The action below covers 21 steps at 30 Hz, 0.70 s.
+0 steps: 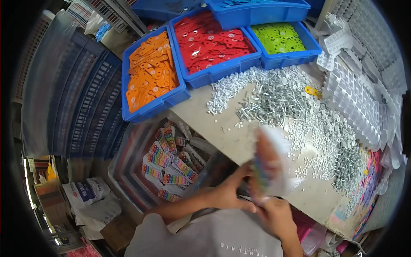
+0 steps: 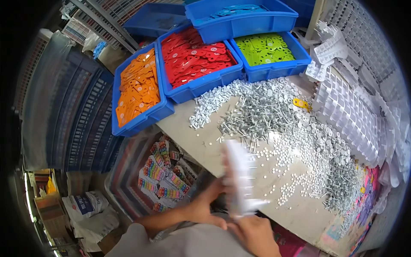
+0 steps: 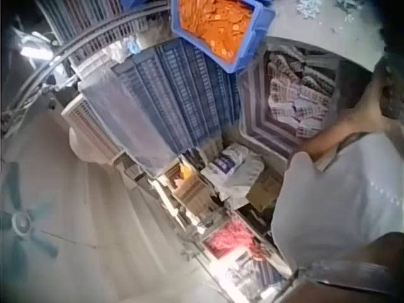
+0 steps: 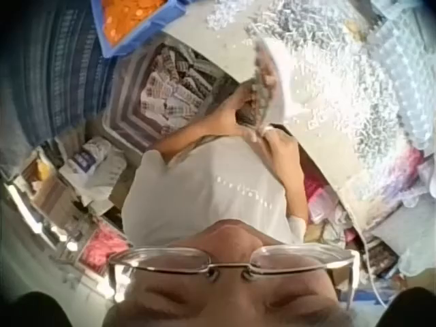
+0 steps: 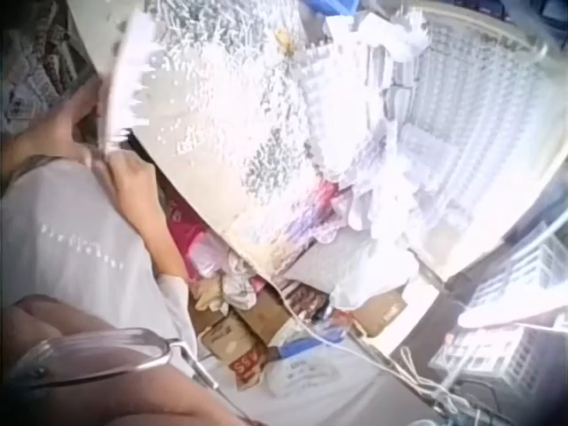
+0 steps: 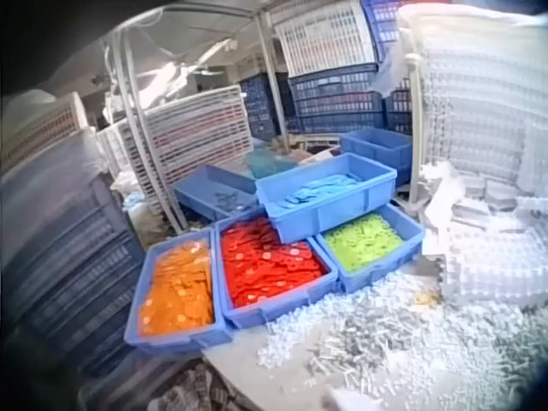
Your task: Assembling small plastic components into a white template on a workbench.
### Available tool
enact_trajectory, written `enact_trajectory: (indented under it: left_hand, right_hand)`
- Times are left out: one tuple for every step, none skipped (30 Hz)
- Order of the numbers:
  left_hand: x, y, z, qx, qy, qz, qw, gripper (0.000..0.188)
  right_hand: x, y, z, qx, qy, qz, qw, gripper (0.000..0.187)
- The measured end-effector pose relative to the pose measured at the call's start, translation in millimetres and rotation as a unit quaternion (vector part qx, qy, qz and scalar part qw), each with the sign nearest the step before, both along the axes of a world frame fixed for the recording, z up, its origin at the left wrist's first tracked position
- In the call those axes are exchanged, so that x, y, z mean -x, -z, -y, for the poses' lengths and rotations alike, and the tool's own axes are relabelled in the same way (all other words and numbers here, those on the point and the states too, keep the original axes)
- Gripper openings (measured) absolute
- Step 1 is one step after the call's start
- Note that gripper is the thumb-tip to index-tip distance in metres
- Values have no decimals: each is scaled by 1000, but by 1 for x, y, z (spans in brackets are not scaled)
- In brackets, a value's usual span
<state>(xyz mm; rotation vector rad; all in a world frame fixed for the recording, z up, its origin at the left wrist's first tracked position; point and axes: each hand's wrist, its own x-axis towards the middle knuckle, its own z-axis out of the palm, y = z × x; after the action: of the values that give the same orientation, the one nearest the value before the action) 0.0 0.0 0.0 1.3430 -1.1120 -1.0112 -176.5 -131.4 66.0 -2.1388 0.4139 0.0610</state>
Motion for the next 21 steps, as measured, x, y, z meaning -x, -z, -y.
enact_trajectory:
  left_hand:
    - [2, -3, -7, 12, -115, -62, 991, 118]
    - [-5, -6, -12, -55, -162, -146, 974, 110]
    - [-4, -34, -16, 12, -250, -288, 924, 102]
    - [-13, -14, -32, 36, -297, -223, 928, 96]
    - [-21, 5, -46, 87, -360, -230, 900, 91]
    - [-40, 26, -72, 76, -379, -41, 921, 82]
    - [-75, 38, -97, 35, -337, 301, 891, 78]
    - [-69, 61, -127, -64, -424, 114, 896, 72]
    - [-103, 161, -224, -179, -390, 46, 902, 70]
    - [-105, 125, -184, -243, -387, 343, 820, 72]
    - [-117, 145, -204, -290, -334, 430, 788, 76]
    - [-122, 173, -221, -324, -305, 440, 780, 75]
    - [-128, 198, -234, -357, -273, 449, 772, 73]
    - [-140, 219, -238, -354, -268, 451, 774, 73]
    - [-149, 239, -240, -392, -211, 451, 774, 73]
    - [-156, 252, -236, -428, -152, 450, 769, 72]
    - [-168, 266, -228, -424, -147, 452, 771, 72]
    - [-185, 278, -211, -438, -37, 503, 744, 72]
    - [-202, 286, -195, -447, 70, 549, 703, 72]
    - [-216, 293, -181, -444, 72, 551, 703, 72]
    - [-230, 298, -172, -353, 54, 619, 700, 70]
  right_hand:
    - [-9, 7, -6, 59, -66, 24, 996, 23]
    - [-24, 10, -12, 77, -93, 102, 987, 23]
    - [-34, 6, -17, 73, -99, 105, 987, 23]
    - [-43, 6, -19, 62, -97, 129, 985, 26]
    - [-49, 6, -19, 51, -92, 154, 982, 28]
    - [-53, 6, -15, 71, -69, 151, 984, 28]
    - [-51, 10, -8, 97, -40, 143, 984, 29]
    - [-45, 16, -2, 118, 15, 146, 982, 24]
    - [-39, 20, 2, 134, 59, 158, 977, 19]
    - [-33, 33, 11, 141, 133, 142, 971, 14]
    - [-29, 39, 17, 137, 195, 140, 961, 9]
    - [-25, 45, 23, 137, 196, 140, 961, 9]
    - [-20, 50, 28, 116, 241, 115, 957, 6]
    - [-16, 54, 30, 95, 287, 90, 949, 4]
    - [-14, 58, 29, 97, 291, 89, 948, 4]
    - [-12, 61, 29, 69, 316, 90, 942, 2]
    - [-11, 63, 28, 41, 341, 91, 935, 3]
    - [-9, 65, 26, 44, 348, 89, 932, 3]
    - [-9, 66, 25, 66, 344, 98, 932, 4]
    - [-10, 67, 23, 87, 339, 109, 930, 4]
    - [-13, 68, 22, 87, 339, 111, 930, 4]
